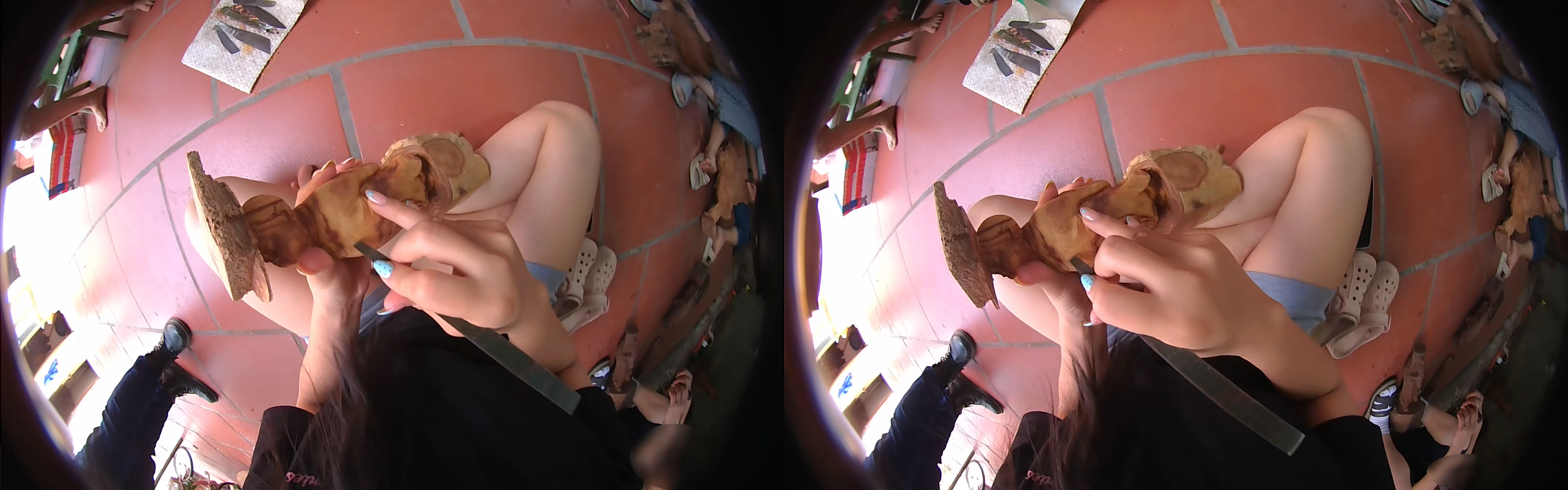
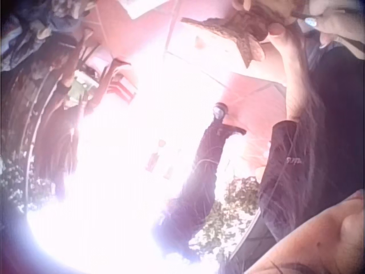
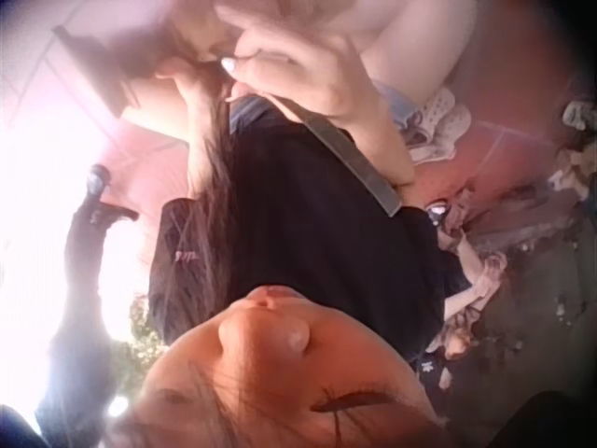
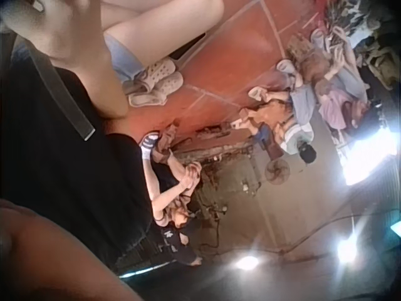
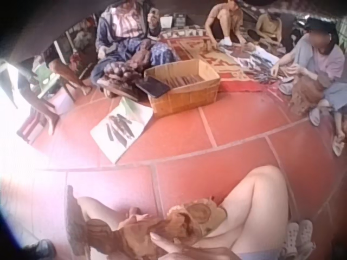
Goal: The person sits on the floor and carves a wooden figurine using a chisel. They hold the figurine in one hand and use the chisel to shape and smooth its surface.
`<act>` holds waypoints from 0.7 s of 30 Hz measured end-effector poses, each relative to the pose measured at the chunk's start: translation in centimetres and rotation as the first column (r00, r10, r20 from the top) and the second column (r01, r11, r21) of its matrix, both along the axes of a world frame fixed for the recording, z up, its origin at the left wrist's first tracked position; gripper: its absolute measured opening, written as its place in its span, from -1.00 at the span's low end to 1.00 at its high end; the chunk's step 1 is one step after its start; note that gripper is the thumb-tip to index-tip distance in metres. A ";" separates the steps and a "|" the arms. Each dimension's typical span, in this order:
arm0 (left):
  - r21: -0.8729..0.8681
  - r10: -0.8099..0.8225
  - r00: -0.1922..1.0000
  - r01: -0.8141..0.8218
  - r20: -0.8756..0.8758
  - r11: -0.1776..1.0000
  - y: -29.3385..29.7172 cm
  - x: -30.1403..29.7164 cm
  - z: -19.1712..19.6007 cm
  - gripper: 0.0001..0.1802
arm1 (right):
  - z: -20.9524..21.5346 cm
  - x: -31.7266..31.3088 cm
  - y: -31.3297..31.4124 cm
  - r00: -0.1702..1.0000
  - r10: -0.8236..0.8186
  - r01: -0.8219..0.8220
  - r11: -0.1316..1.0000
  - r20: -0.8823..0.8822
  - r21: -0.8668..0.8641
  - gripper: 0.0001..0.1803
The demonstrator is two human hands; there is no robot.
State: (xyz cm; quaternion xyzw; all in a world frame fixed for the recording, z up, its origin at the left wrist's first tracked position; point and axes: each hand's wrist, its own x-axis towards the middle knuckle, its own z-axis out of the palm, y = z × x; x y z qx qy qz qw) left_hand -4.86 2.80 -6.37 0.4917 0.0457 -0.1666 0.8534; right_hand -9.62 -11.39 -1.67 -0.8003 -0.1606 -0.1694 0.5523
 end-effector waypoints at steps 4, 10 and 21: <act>-0.002 -0.011 1.000 0.012 0.019 1.000 -0.2 -0.1 -0.1 0.16 | 0.3 0.3 -0.2 0.999 -0.034 0.035 0.998 0.027 -0.043 -0.80; 0.031 -0.034 0.999 0.032 0.040 0.999 0.1 0.0 -0.2 0.17 | 0.5 0.0 -0.8 0.999 0.047 -0.046 0.997 0.010 -0.067 -0.85; 0.042 -0.018 0.997 0.015 0.075 0.999 0.1 0.2 -0.7 0.14 | -0.2 0.5 -0.8 1.000 -0.008 0.007 1.000 0.021 0.020 -0.78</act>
